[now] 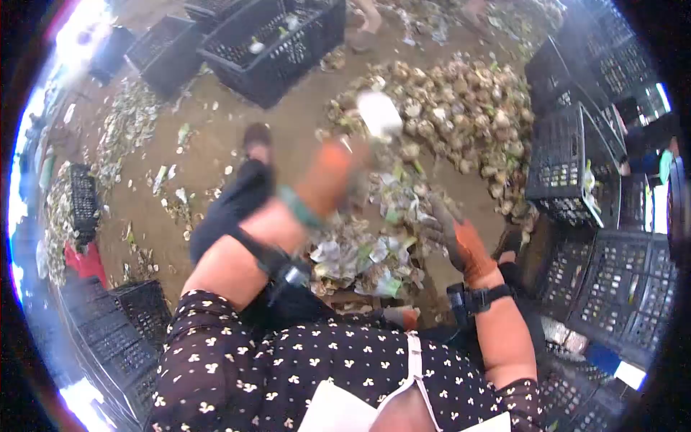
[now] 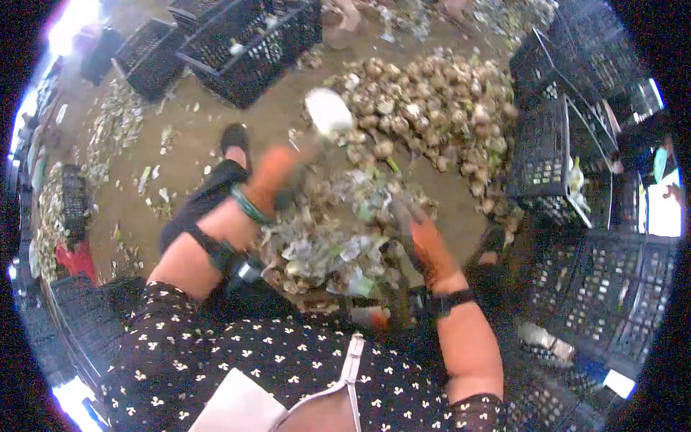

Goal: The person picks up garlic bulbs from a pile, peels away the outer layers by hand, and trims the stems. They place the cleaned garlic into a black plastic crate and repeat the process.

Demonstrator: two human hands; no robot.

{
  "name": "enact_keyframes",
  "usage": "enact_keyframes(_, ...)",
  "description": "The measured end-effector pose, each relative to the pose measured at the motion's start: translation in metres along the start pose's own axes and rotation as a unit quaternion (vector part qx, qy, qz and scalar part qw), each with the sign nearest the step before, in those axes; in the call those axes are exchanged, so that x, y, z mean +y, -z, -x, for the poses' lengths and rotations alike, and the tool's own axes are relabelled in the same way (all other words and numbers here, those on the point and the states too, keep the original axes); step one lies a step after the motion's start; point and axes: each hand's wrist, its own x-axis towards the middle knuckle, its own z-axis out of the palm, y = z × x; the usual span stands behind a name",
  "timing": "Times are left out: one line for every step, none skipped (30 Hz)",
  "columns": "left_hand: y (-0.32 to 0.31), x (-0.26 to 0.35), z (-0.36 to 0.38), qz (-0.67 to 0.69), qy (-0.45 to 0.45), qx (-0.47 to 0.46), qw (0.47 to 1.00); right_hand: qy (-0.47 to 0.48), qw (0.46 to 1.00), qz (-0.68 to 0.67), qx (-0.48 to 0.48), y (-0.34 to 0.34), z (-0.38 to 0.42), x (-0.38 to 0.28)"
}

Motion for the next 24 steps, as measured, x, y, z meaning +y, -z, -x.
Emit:
enact_keyframes(0.02, -0.075, -0.048, -0.07, -0.172, -0.047, 0.981, -0.047, 0.999, -0.01, 0.013, 0.001, 0.0, -0.003)
enact_keyframes(0.029, -0.037, -0.036, 0.055, -0.037, -0.009, 0.998, -0.024, 0.999, 0.035, -0.002, 0.004, -0.002, 0.002)
enact_keyframes(0.041, 0.002, -0.026, 0.175, 0.101, 0.03, 0.979, -0.035, 0.999, 0.037, 0.007, 0.007, -0.005, 0.004)
enact_keyframes(0.037, -0.008, -0.025, 0.182, 0.108, 0.022, 0.977, -0.052, 0.996, 0.076, -0.006, 0.01, -0.009, 0.004)
enact_keyframes(0.036, -0.023, -0.018, 0.137, -0.072, 0.011, 0.988, -0.069, 0.991, 0.115, -0.022, 0.014, -0.015, 0.005)
enact_keyframes(0.036, -0.035, -0.011, 0.088, -0.249, 0.003, 0.964, -0.046, 0.994, 0.094, -0.009, 0.02, -0.027, 0.016)
enact_keyframes(0.039, -0.035, -0.002, 0.094, -0.245, 0.0, 0.965, -0.053, 0.994, 0.096, -0.006, 0.031, -0.045, 0.028)
enact_keyframes(0.046, -0.028, 0.008, 0.251, -0.019, -0.063, 0.966, -0.047, 0.986, 0.16, 0.029, 0.048, -0.068, 0.041)
enact_keyframes(0.049, -0.027, 0.014, 0.388, 0.209, -0.12, 0.89, -0.041, 0.972, 0.223, 0.061, 0.065, -0.095, 0.054)
enact_keyframes(0.047, -0.035, 0.015, 0.391, 0.213, -0.117, 0.888, -0.048, 0.934, 0.336, 0.114, 0.083, -0.13, 0.066)
enact_keyframes(0.045, -0.043, 0.015, 0.355, 0.23, -0.075, 0.903, -0.053, 0.88, 0.443, 0.164, 0.094, -0.163, 0.072)
enact_keyframes(0.044, -0.053, 0.014, 0.318, 0.247, -0.032, 0.915, -0.056, 0.88, 0.445, 0.157, 0.089, -0.183, 0.064)
enact_keyframes(0.042, -0.063, 0.014, 0.318, 0.254, -0.027, 0.913, 0.033, 0.834, 0.534, 0.134, 0.077, -0.199, 0.051)
enact_keyframes(0.041, -0.076, 0.014, 0.3, 0.246, -0.027, 0.921, 0.124, 0.775, 0.61, 0.107, 0.064, -0.215, 0.039)
enact_keyframes(0.041, -0.089, 0.012, 0.281, 0.238, -0.027, 0.929, 0.124, 0.778, 0.608, 0.097, 0.05, -0.232, 0.028)
enact_keyframes(0.042, -0.097, 0.008, 0.138, 0.239, -0.036, 0.96, 0.018, 0.774, 0.627, 0.087, 0.035, -0.248, 0.018)
enact_keyframes(0.041, -0.091, 0.01, 0.17, 0.263, -0.053, 0.948, -0.085, 0.76, 0.64, 0.075, 0.023, -0.262, 0.015)
enact_keyframes(0.037, -0.102, 0.012, 0.177, 0.272, -0.061, 0.944, -0.082, 0.763, 0.638, 0.064, 0.019, -0.275, 0.018)
enact_keyframes(0.033, -0.112, 0.014, 0.184, 0.281, -0.071, 0.939, -0.058, 0.758, 0.648, 0.042, 0.021, -0.285, 0.022)
enact_keyframes(0.033, -0.095, 0.012, 0.087, 0.265, -0.09, 0.956, -0.034, 0.752, 0.658, 0.021, 0.026, -0.294, 0.025)
enact_keyframes(0.031, -0.095, 0.012, 0.085, 0.271, -0.085, 0.955, -0.011, 0.745, 0.667, 0.003, 0.033, -0.299, 0.029)
enact_keyframes(0.027, -0.095, 0.013, 0.123, 0.296, -0.087, 0.943, -0.031, 0.795, 0.602, 0.067, 0.037, -0.297, 0.032)
enact_keyframes(0.025, -0.094, 0.014, 0.163, 0.317, -0.091, 0.93, -0.033, 0.795, 0.602, 0.067, 0.04, -0.295, 0.035)
enact_keyframes(0.027, -0.09, 0.013, 0.112, 0.252, -0.124, 0.953, -0.073, 0.791, 0.602, 0.084, 0.045, -0.293, 0.034)
